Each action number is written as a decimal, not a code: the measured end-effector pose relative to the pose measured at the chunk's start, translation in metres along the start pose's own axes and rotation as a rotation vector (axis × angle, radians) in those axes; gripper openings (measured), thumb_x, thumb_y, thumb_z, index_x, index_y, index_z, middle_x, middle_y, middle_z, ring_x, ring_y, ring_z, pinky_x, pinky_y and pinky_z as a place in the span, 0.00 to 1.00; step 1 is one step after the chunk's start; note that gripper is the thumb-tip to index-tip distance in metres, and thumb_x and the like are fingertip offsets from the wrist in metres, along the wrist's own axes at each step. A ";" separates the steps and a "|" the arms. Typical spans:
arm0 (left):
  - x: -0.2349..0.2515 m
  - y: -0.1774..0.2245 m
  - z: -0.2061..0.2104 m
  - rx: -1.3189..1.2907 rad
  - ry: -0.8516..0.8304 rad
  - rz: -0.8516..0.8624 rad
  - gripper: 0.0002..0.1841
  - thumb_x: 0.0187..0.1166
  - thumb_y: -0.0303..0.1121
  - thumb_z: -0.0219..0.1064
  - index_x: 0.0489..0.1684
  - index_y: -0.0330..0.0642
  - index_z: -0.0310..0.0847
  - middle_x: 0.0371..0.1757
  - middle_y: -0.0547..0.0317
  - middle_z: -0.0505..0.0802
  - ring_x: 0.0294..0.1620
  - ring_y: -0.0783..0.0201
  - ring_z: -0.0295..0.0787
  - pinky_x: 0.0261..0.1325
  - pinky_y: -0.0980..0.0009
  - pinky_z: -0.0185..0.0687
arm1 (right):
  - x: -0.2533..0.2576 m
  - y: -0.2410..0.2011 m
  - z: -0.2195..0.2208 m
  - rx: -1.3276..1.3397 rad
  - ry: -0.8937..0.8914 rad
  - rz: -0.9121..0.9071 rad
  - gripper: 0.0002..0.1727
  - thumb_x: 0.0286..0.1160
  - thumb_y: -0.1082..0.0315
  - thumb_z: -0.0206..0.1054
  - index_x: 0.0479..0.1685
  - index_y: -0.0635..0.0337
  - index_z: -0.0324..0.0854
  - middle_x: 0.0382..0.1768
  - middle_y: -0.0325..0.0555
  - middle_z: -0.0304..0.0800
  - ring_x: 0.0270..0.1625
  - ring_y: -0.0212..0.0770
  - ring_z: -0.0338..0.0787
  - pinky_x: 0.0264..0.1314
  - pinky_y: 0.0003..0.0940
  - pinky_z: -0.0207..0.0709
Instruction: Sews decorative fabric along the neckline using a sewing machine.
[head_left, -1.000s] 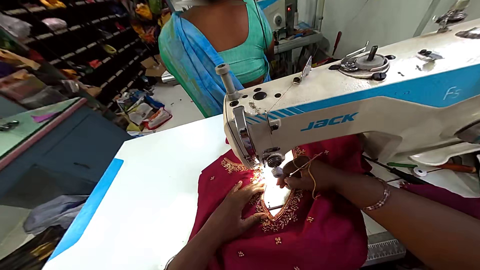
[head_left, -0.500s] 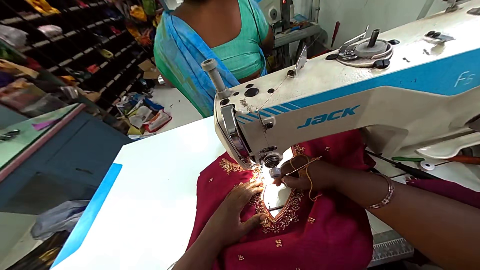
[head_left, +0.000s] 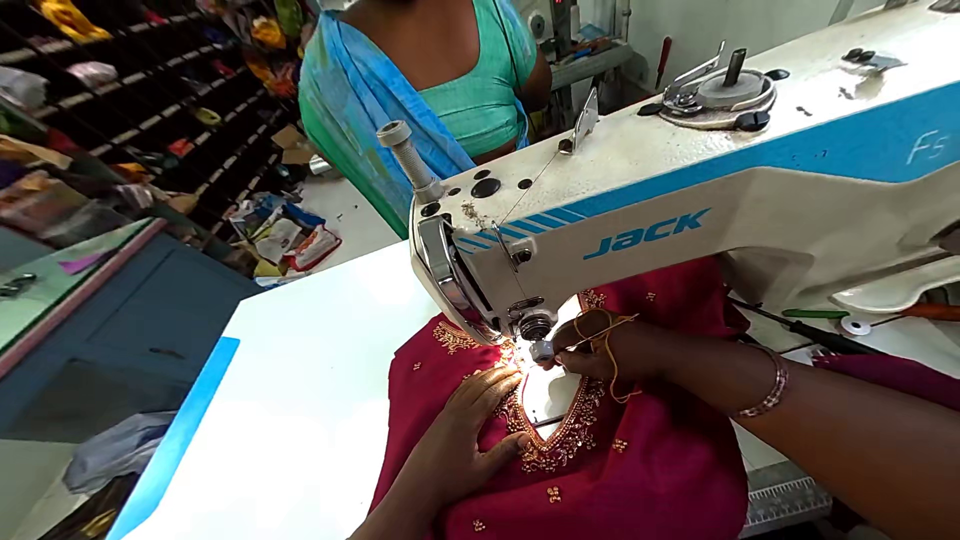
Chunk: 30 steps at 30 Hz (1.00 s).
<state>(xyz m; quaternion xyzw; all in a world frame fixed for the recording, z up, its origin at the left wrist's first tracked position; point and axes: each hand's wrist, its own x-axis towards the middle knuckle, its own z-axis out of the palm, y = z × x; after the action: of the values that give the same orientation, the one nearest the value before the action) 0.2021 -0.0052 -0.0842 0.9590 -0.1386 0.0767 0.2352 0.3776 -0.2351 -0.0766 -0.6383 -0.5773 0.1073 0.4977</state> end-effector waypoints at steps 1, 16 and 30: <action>0.000 0.000 0.000 0.005 0.000 -0.002 0.38 0.81 0.66 0.55 0.77 0.45 0.79 0.80 0.61 0.83 0.85 0.67 0.71 0.89 0.61 0.61 | 0.001 -0.013 -0.006 -0.014 -0.064 0.096 0.11 0.78 0.73 0.61 0.43 0.65 0.91 0.39 0.42 0.93 0.40 0.20 0.85 0.46 0.15 0.76; 0.004 0.000 0.000 -0.030 0.057 -0.004 0.35 0.82 0.64 0.55 0.73 0.45 0.83 0.75 0.63 0.86 0.81 0.69 0.75 0.85 0.62 0.66 | 0.006 -0.028 -0.014 -0.020 -0.181 0.219 0.12 0.83 0.73 0.60 0.51 0.66 0.90 0.46 0.45 0.94 0.48 0.26 0.87 0.56 0.23 0.77; 0.037 0.042 0.018 0.136 0.404 -0.310 0.07 0.64 0.34 0.73 0.34 0.42 0.92 0.41 0.59 0.94 0.50 0.63 0.91 0.55 0.63 0.84 | 0.008 -0.033 -0.014 -0.031 -0.197 0.227 0.13 0.85 0.73 0.60 0.54 0.65 0.90 0.48 0.48 0.93 0.46 0.29 0.85 0.55 0.26 0.75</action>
<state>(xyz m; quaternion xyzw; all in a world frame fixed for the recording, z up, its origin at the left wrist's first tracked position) 0.2263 -0.0580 -0.0745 0.9476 0.0655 0.2389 0.2018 0.3694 -0.2412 -0.0410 -0.6935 -0.5492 0.2158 0.4134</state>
